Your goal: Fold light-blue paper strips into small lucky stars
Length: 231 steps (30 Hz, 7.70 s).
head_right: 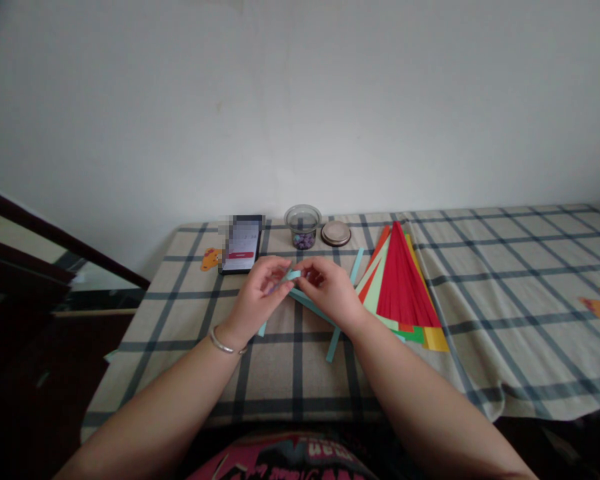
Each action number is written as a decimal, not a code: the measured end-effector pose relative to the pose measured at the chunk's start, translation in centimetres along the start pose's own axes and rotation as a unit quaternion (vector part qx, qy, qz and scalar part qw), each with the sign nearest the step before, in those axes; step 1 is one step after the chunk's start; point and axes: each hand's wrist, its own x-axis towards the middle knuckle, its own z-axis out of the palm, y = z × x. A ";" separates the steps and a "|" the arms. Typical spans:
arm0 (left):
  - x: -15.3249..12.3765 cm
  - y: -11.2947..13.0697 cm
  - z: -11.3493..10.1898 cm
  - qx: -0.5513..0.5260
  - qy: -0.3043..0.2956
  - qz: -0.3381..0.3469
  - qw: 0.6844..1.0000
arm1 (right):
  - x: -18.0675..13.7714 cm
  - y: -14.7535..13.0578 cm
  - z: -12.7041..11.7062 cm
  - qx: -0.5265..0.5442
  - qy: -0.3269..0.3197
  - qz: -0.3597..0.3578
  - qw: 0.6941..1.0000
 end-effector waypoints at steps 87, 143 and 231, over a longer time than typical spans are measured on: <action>0.1 -0.1 0.6 -0.046 0.000 -0.087 0.995 | 0.4 -0.5 0.4 0.174 -0.021 0.116 0.978; 0.8 0.7 0.5 -0.321 0.003 -0.293 0.901 | 0.4 -0.1 0.2 0.216 0.008 0.112 0.970; 0.3 0.0 0.4 -0.082 0.000 -0.133 0.988 | 0.4 -0.7 0.7 0.201 -0.031 0.125 0.971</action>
